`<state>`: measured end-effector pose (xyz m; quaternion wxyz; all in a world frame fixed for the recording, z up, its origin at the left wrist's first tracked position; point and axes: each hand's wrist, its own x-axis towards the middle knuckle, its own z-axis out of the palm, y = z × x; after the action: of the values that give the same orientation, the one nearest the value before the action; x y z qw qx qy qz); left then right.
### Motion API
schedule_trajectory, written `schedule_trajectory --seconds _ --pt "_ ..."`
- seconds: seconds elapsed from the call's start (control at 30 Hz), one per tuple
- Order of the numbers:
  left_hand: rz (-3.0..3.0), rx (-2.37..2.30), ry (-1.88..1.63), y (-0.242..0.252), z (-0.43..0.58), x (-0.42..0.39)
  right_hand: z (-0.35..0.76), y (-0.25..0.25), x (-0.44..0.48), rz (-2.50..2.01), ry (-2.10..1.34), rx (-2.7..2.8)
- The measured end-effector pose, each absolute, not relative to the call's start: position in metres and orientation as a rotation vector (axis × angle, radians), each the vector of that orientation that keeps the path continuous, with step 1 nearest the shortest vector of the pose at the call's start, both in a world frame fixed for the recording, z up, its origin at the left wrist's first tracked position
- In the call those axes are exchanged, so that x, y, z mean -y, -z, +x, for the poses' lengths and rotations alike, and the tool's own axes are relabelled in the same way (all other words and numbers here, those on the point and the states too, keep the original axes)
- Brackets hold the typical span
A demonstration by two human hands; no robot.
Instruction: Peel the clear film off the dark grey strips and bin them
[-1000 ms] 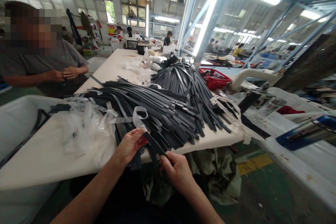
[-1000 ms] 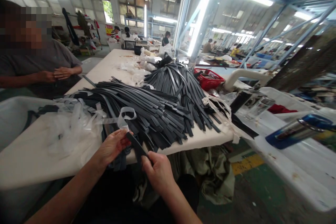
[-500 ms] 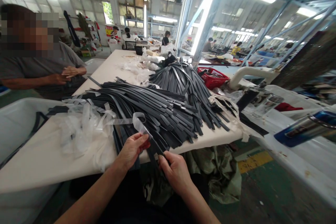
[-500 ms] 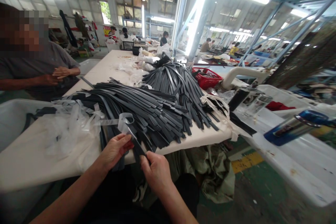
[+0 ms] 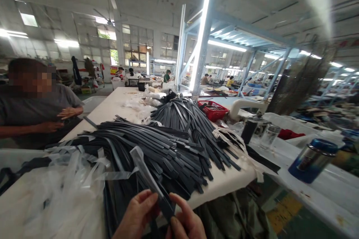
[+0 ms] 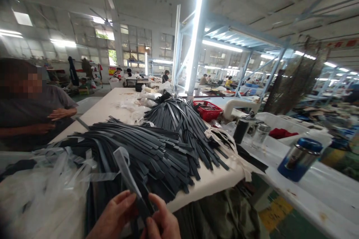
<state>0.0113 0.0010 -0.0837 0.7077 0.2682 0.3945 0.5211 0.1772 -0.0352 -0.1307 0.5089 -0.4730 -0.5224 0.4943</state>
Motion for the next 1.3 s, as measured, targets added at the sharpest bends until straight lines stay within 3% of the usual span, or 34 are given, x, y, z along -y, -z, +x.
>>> schedule_trajectory --seconds 0.1,0.27,0.57,0.77,0.9,1.0,1.1,1.3 --pt "0.672 -0.794 -1.086 0.084 0.028 0.012 0.181 0.109 0.036 -1.131 -1.274 1.338" --pt "0.524 -0.926 -1.263 0.070 -0.005 -0.002 0.202 0.098 0.061 -1.157 -1.478 1.493" --pt "0.769 -0.843 -1.058 0.062 0.012 0.022 0.192 0.081 0.059 -1.230 -1.495 1.488" --pt "1.209 -0.915 -1.163 -0.033 -0.054 -0.075 0.186 0.071 0.063 -0.952 -1.741 1.384" --pt "1.508 -0.734 -1.439 -0.107 -0.071 -0.152 0.164 0.055 0.046 -0.906 -1.595 1.373" --pt "1.648 -0.540 -1.539 -0.131 -0.068 -0.176 0.156 0.052 0.036 -0.916 -1.517 1.390" --pt "1.468 -0.543 -1.473 -0.115 -0.061 -0.177 0.160 0.059 0.034 -0.935 -1.525 1.366" --pt "0.988 -0.806 -1.244 -0.016 -0.040 -0.156 0.178 0.084 0.032 -1.073 -1.566 1.264"
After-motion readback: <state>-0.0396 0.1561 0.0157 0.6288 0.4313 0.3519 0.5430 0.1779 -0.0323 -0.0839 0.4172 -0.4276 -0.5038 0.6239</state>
